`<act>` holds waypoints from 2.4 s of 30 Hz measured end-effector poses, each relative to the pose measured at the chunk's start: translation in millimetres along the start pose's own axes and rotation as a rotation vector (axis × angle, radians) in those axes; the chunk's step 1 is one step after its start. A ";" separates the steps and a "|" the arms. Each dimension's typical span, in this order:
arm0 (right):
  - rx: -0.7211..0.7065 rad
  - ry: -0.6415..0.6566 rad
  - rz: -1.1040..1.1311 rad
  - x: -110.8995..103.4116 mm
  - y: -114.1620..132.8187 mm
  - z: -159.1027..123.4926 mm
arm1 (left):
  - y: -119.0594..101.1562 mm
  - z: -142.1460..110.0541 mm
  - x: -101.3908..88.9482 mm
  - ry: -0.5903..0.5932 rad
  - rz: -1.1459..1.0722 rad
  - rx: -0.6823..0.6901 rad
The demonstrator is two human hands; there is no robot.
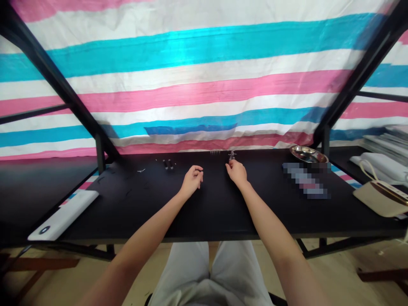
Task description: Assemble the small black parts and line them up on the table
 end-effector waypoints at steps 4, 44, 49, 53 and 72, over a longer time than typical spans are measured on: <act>0.005 0.022 -0.035 5.2 -0.2 6.0 | -0.6 -0.6 0.8 0.009 0.014 0.004; 0.170 0.161 -0.210 3.6 -32.6 0.1 | -12.0 -2.6 -1.8 -0.019 0.259 0.079; 0.164 0.202 -0.182 1.9 -29.9 -5.1 | -24.5 2.1 -35.4 -0.159 0.749 0.041; 0.191 0.184 -0.123 -4.1 -28.1 -5.3 | -18.6 8.1 -86.2 -0.300 0.998 -0.167; -0.017 -0.201 0.167 -51.8 12.2 -14.7 | 10.3 25.9 -105.3 -0.309 0.304 -0.062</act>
Point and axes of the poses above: each hand's wrist, its own z-axis towards the middle knuckle, its own x-axis out of the palm, y = z × x, the point moved 9 cm from there along z, towards the middle knuckle, and after that the axes turned 4 degrees about z, right-handed, at the moved point
